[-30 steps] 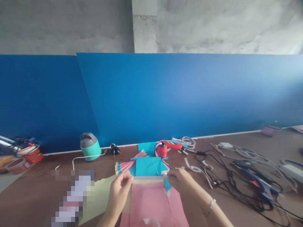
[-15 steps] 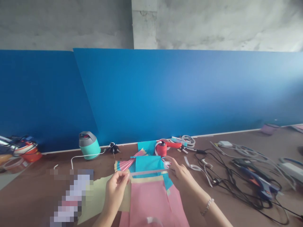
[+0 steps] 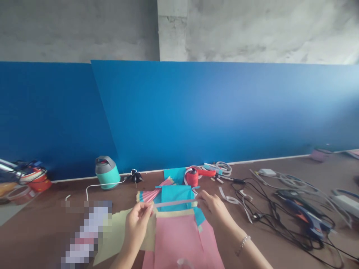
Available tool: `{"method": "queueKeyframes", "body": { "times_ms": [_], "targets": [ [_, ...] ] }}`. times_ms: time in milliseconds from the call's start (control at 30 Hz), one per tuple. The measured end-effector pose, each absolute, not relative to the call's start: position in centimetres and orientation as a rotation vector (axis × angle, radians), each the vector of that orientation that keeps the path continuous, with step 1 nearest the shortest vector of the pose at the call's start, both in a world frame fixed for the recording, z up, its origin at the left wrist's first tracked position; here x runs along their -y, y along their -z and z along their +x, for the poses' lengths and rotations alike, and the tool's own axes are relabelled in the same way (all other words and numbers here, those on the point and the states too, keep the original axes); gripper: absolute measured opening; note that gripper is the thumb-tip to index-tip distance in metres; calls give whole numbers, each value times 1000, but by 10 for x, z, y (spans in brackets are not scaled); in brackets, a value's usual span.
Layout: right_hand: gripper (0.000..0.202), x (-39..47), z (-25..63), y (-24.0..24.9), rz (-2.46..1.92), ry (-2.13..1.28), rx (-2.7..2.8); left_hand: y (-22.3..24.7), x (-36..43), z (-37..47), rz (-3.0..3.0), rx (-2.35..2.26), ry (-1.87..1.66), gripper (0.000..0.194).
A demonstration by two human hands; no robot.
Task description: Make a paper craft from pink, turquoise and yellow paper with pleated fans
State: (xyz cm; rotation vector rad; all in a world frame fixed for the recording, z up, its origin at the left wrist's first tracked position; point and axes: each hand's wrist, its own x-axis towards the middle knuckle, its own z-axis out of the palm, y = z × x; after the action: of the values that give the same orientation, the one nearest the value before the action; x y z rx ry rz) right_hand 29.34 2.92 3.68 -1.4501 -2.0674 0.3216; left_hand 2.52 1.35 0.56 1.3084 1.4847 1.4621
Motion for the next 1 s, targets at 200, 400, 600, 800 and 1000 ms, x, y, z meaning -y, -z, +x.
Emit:
{"method": "queueKeyframes", "body": {
  "times_ms": [200,400,600,800,1000],
  "targets": [
    [18,-30,293,-34,-1529,-243,2047,-9,-10,28,1340,-1483,-1493,36],
    [18,-30,292,-34,-1586,-129,2016,-10,-9,29,1330,-1470,-1514,34],
    [18,-29,290,-33,-1580,-82,2023,-8,-8,30,1378,-1482,-1522,30],
    [18,-30,286,-34,-1655,-184,1804,-6,5,37,1600,-1453,-1662,19],
    [20,-33,274,-28,-1499,-581,1415,-10,15,46,1769,-1371,-1744,10]
  ]
}}
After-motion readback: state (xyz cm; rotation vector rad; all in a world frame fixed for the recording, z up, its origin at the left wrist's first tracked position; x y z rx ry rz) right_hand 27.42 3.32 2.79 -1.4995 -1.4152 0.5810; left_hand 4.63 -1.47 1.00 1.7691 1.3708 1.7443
